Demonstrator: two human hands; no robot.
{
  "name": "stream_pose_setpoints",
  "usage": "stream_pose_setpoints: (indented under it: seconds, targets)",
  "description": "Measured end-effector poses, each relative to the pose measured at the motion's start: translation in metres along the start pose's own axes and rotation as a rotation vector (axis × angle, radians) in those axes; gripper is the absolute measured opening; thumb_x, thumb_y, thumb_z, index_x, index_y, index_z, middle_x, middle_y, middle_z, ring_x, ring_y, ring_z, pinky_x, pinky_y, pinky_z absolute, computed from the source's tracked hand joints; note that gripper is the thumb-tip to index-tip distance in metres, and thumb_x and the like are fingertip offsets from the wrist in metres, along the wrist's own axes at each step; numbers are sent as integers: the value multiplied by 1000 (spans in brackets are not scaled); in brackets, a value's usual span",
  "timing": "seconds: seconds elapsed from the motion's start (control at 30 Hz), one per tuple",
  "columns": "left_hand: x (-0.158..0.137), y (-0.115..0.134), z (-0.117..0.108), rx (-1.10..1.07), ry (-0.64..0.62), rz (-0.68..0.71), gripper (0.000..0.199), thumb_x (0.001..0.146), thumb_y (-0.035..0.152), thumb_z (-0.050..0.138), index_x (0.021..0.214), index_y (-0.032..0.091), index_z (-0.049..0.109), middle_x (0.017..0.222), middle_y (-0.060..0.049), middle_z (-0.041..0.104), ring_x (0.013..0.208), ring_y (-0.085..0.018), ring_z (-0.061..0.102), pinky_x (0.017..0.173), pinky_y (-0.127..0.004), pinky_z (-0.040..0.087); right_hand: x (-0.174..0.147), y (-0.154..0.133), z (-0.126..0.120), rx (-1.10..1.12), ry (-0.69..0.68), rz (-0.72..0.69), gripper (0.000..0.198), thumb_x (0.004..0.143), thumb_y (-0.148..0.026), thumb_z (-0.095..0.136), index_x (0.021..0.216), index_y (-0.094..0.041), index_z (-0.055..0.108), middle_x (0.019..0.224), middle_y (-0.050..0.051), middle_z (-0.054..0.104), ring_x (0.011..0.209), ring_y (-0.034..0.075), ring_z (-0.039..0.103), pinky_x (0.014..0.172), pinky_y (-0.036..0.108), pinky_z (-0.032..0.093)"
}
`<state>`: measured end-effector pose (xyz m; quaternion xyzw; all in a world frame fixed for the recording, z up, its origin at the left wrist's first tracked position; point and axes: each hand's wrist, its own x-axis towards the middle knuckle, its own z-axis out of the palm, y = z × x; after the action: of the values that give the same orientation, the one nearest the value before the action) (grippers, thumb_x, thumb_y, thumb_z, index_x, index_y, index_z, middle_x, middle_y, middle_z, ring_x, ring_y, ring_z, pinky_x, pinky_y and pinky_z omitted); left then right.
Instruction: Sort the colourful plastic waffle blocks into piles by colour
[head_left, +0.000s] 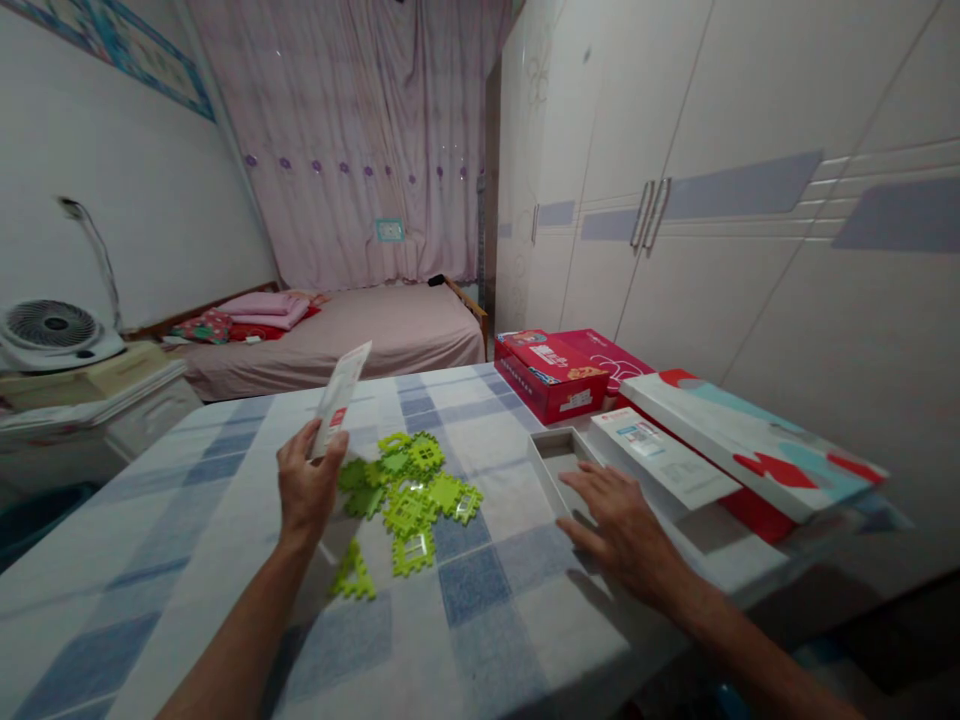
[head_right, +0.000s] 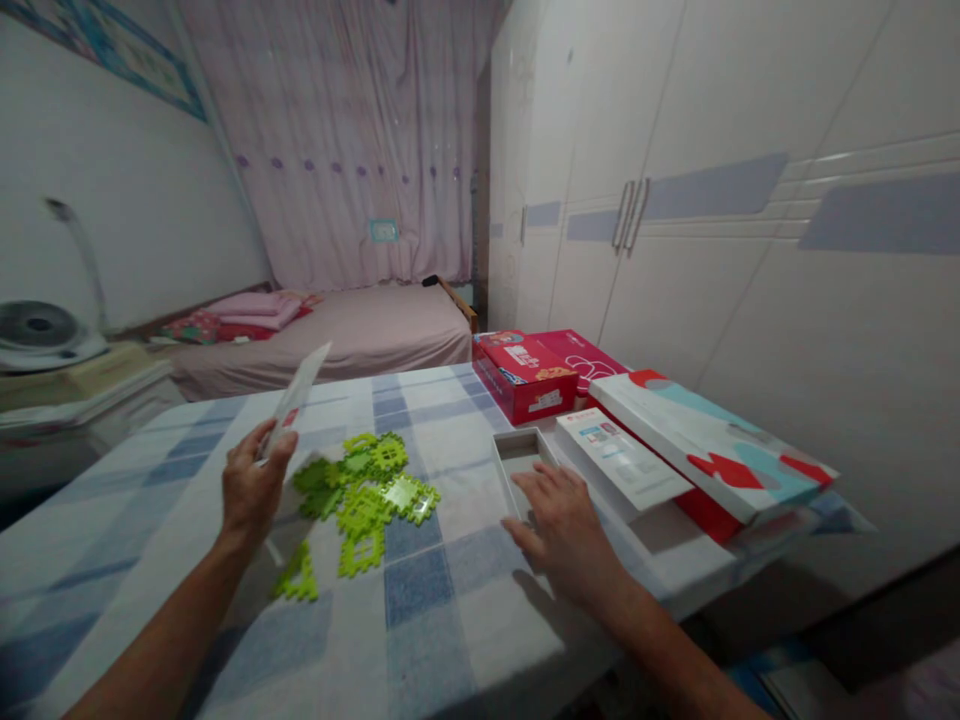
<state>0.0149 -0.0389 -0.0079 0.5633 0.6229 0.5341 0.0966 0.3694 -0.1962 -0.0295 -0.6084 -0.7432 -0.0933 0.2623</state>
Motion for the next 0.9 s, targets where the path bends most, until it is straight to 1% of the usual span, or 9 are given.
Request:
stream_pose_setpoints:
  seconds: [0.1,0.2,0.27,0.33,0.4,0.53,0.7,0.8,0.9]
  targets:
    - [5,-29,0,42,-7,-108,62,77,58,48,121,16,58,122,-12,58,119,-30,50,103,-47,40,-8,-15,7,-57,-34,-49,49,79,-41,64,122,-20,55,116,11,65,116,31,53,108,56,24]
    - [9,-48,3,48,-59,-121,55,77,55,52,115,17,60,118,-13,59,119,-32,50,102,-52,40,-9,-14,12,-109,18,-14,43,83,-32,60,122,-16,54,107,10,68,106,27,59,109,55,19]
    - [11,-56,5,30,-70,-108,53,75,54,54,110,16,62,115,-14,60,119,-34,50,102,-53,39,-8,-7,14,-135,38,19,33,86,-24,54,118,-15,56,101,8,69,97,23,61,107,52,22]
    - [14,-62,8,17,-78,-115,54,73,56,56,106,14,63,111,-15,61,116,-35,52,101,-54,39,-9,-1,13,-159,39,38,28,89,-20,49,114,-14,58,99,7,70,91,21,62,101,46,29]
    - [15,-65,9,14,-84,-128,55,72,58,56,104,14,64,107,-15,62,113,-36,53,100,-54,39,-11,4,13,-197,41,51,25,90,-19,47,111,-14,59,98,7,70,88,20,62,90,40,36]
    - [15,-66,10,-26,-92,-133,53,71,58,58,104,16,64,105,-14,62,112,-35,54,101,-53,38,-14,6,13,-327,53,94,21,89,-18,48,104,-15,63,91,7,70,81,20,62,77,35,37]
    - [14,-64,10,-118,-63,-110,42,68,55,65,92,20,66,95,-10,63,106,-33,56,100,-51,38,-12,4,14,-408,60,146,21,89,-18,47,101,-15,64,84,6,69,77,20,62,75,34,37]
    - [14,-62,11,-186,-50,-168,42,67,52,66,94,20,67,91,-7,62,97,-30,59,95,-48,43,-11,4,14,-430,34,172,21,89,-19,47,101,-15,64,81,6,68,77,21,62,74,35,38]
    - [13,-62,13,-337,-54,-239,44,66,47,67,100,18,67,89,-4,62,87,-24,60,85,-39,50,-11,3,11,-429,20,189,23,89,-18,45,104,-15,62,84,7,67,79,23,61,76,36,40]
